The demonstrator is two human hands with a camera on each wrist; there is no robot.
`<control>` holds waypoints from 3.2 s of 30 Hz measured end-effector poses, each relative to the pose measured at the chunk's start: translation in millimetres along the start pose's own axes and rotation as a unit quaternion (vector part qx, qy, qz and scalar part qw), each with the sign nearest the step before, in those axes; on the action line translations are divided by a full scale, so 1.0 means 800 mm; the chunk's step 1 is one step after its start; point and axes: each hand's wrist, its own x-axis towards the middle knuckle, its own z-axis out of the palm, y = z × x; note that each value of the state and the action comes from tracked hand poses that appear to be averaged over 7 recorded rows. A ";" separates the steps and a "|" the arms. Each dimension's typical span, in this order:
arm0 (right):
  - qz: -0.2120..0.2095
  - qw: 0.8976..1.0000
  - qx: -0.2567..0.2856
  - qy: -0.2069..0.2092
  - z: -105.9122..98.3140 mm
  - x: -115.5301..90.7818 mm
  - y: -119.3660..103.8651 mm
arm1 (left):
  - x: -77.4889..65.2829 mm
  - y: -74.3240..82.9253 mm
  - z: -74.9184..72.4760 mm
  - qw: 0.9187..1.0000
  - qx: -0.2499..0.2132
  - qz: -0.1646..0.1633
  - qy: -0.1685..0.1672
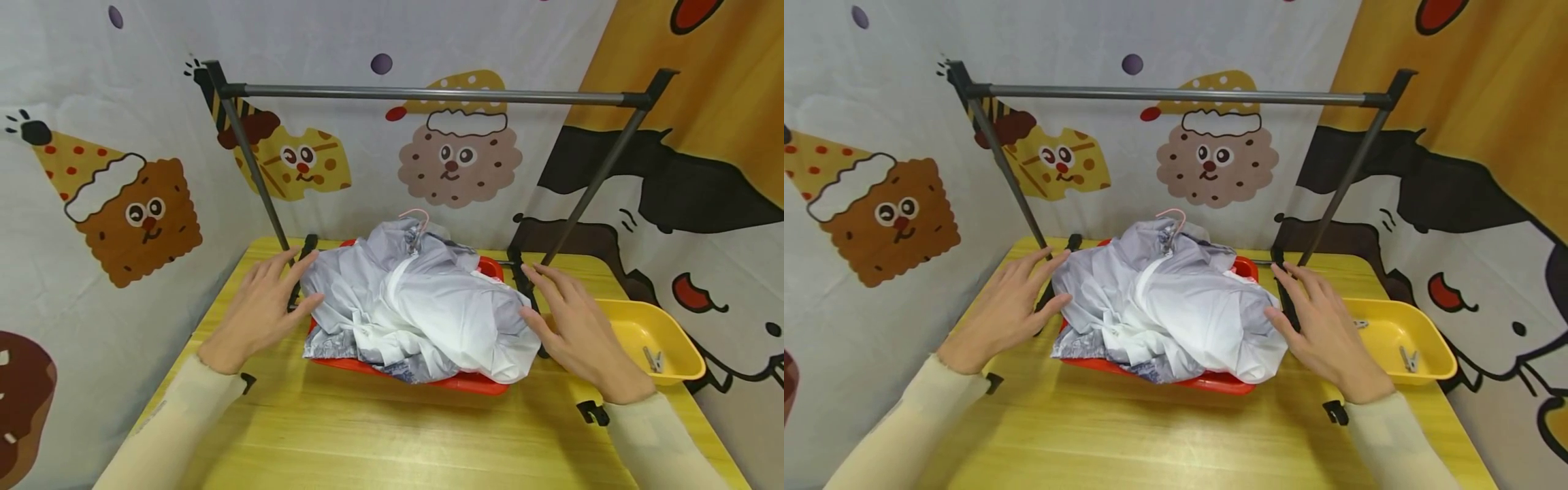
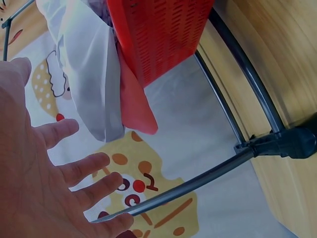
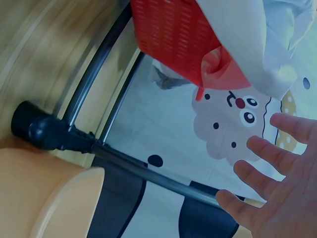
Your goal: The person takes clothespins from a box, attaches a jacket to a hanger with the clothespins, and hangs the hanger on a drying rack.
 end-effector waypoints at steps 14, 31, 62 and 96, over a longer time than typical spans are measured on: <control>-0.012 1.000 0.020 -0.003 0.009 0.013 -0.019 | 0.018 0.015 0.005 1.000 -0.011 0.016 0.002; -0.017 0.999 0.031 -0.002 0.022 0.022 -0.028 | 0.038 0.023 0.017 0.999 -0.022 0.026 0.001; -0.029 0.998 0.030 0.050 0.044 0.031 -0.031 | 0.055 0.021 0.026 0.999 -0.043 0.021 -0.009; 0.004 0.993 0.072 0.090 0.057 0.033 -0.040 | 0.053 0.021 0.026 0.998 -0.040 0.021 0.037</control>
